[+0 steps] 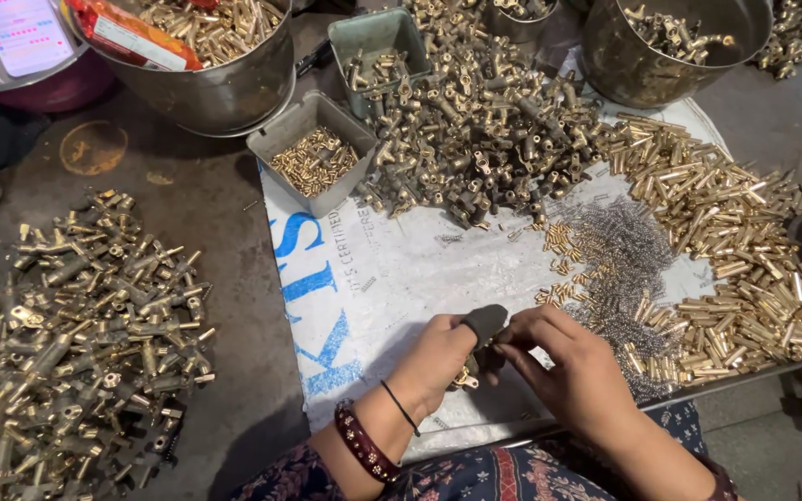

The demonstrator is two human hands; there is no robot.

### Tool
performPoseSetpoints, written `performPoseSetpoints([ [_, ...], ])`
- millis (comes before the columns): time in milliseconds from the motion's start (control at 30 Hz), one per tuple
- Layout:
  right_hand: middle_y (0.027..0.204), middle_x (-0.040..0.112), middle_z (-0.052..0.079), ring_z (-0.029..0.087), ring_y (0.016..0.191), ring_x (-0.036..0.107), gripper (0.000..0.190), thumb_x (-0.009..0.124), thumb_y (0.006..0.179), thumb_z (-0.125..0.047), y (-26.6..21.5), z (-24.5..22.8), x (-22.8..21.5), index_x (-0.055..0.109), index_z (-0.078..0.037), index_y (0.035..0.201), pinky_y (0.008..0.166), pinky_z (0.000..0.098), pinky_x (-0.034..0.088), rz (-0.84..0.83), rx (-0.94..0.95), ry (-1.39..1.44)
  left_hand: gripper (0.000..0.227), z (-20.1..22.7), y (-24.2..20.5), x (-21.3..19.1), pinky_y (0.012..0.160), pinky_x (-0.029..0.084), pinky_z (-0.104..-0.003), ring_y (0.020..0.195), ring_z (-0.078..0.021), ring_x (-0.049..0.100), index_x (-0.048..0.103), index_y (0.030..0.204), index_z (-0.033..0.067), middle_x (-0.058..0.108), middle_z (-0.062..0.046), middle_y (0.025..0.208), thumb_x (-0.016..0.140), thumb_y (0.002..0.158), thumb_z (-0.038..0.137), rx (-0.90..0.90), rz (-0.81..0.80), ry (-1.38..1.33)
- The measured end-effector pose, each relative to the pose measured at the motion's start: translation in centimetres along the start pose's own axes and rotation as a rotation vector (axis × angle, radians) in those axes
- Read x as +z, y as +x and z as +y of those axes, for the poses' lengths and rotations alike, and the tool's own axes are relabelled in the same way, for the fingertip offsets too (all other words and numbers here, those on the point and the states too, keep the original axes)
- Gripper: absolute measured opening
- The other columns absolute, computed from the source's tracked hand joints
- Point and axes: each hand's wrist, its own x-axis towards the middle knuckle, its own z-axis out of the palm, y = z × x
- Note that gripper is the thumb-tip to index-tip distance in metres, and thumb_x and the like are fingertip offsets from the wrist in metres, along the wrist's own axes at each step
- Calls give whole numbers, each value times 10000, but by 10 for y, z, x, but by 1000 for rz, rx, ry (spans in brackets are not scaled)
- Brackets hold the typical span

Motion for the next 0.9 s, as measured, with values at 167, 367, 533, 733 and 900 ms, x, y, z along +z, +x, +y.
performPoseSetpoints([
  [167,952,711,68,243,847,737,182,804,786,-108,0,12,7,699,-54,926,736,328,586,-39,80,36,342,-22,14,-14,555,504,-278,591,-133,647,762,971,-13,722,-54,758,618,992,296,60,46,76],
  [367,951,727,62,201,901,734,166,791,800,-92,-5,25,5,703,-55,935,818,313,571,-113,118,286,302,12,3,-28,562,538,-278,602,-163,644,723,1035,-15,708,-89,784,582,1001,250,40,99,240],
  [533,955,748,35,185,921,761,128,768,844,-109,-5,8,4,718,-78,958,853,312,594,-314,144,290,456,49,-40,-122,582,525,-296,647,-158,665,678,1168,20,722,-75,814,494,752,26,251,341,341],
  [733,1194,728,48,267,1226,634,199,710,872,-121,11,-8,17,729,-93,1068,1023,384,509,-486,-620,275,432,126,-158,-140,768,557,-417,840,-326,737,738,1209,108,752,-192,940,690,801,241,42,1094,1251],
  [900,1136,726,-1,231,1119,623,162,626,919,-204,14,4,21,745,-139,1008,996,374,478,-731,-664,179,480,127,-163,-133,911,511,-439,1080,-369,659,747,1181,93,707,-183,1189,702,712,186,398,1174,1426],
])
